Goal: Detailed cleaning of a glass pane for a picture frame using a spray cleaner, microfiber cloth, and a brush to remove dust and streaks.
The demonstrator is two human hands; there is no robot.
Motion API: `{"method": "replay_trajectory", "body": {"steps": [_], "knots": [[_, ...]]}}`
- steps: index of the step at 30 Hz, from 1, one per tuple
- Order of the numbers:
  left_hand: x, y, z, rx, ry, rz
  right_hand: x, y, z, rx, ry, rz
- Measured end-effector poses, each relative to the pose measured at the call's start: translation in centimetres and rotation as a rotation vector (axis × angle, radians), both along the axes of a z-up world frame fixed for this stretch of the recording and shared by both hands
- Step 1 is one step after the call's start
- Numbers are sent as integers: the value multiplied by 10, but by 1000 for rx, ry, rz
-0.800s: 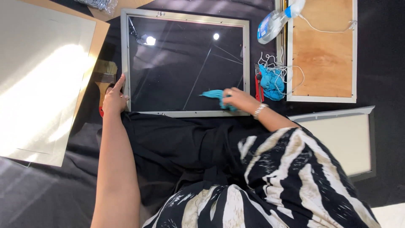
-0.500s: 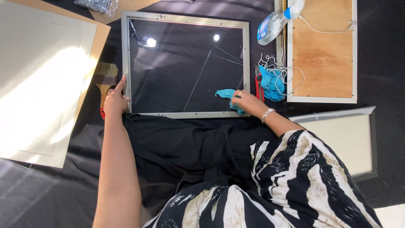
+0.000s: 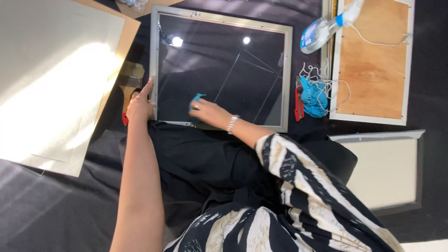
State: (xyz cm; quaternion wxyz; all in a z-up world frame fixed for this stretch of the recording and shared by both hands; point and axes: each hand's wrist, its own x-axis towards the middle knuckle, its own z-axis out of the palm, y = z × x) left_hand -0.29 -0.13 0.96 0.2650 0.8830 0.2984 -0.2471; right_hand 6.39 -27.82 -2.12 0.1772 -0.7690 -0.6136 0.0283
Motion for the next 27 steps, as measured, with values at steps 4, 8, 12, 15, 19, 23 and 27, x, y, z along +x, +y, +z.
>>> {"method": "replay_trajectory", "body": {"steps": [4, 8, 12, 15, 19, 23, 27], "knots": [[-3, -6, 12, 1, -11, 29, -18, 73, 23, 61, 78, -25], [2, -3, 4, -4, 3, 55, -23, 104, 16, 101, 52, -53], [0, -3, 5, 7, 0, 40, -10, 83, 29, -33, -57, 50], [-1, -2, 1, 5, -15, 38, 0, 47, 39, -82, -59, 102], [0, 2, -6, -8, -25, 30, 12, -9, 31, -107, -94, 114], [-1, 3, 1, -8, -7, 26, 21, -65, 45, -140, -10, 74], [-1, 1, 4, -16, 4, 3, 29, -119, 50, -198, 6, 59]]}}
